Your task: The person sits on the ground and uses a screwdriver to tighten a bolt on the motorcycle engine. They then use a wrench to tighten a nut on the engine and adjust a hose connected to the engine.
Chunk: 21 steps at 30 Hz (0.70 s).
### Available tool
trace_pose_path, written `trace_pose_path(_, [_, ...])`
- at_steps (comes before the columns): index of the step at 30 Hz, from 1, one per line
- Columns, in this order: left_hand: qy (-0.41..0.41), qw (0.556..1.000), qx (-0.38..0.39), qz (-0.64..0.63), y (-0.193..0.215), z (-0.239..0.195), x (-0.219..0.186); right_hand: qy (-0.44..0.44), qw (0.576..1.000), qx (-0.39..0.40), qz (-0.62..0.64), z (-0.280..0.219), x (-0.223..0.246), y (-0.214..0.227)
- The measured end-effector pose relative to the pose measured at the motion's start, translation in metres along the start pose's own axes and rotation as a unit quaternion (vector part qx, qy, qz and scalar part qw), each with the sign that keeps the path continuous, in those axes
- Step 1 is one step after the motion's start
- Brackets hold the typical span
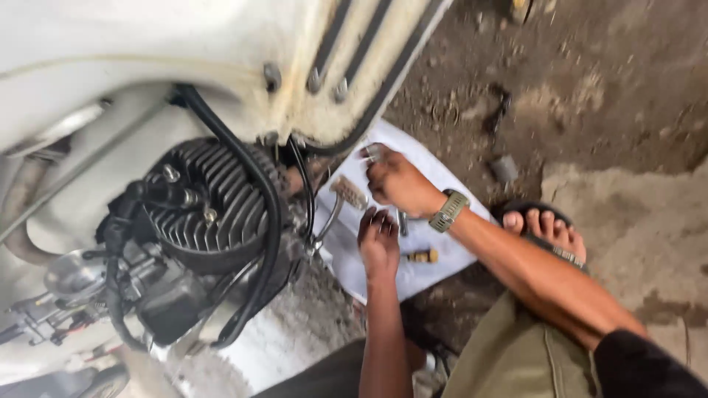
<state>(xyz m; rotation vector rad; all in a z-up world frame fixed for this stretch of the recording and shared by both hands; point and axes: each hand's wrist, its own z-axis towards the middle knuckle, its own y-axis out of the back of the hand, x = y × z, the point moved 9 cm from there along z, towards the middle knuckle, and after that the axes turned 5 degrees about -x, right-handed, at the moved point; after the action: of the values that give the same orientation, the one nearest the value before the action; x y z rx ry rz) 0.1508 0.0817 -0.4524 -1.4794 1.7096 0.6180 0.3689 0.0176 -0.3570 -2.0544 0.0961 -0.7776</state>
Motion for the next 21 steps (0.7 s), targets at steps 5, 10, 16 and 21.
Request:
trace_pose_path(5, [0.025,1.0,0.014,0.007,-0.004,-0.01,-0.003,-0.019,0.998,-0.04,0.037,-0.004,0.005,0.014])
trace_pose_path(10, [0.023,1.0,0.011,-0.008,0.02,0.003,0.008,-0.023,0.998,-0.009,-0.065,-0.022,0.026,-0.008])
trace_pose_path(16, [0.038,0.999,0.001,-0.011,0.01,0.0,0.008,0.015,0.99,-0.003,-0.139,-0.016,0.031,-0.005])
trace_pose_path(21, [0.047,0.998,-0.039,0.004,0.025,-0.001,0.011,-0.049,0.992,-0.051,-0.104,-0.017,-0.019,0.036])
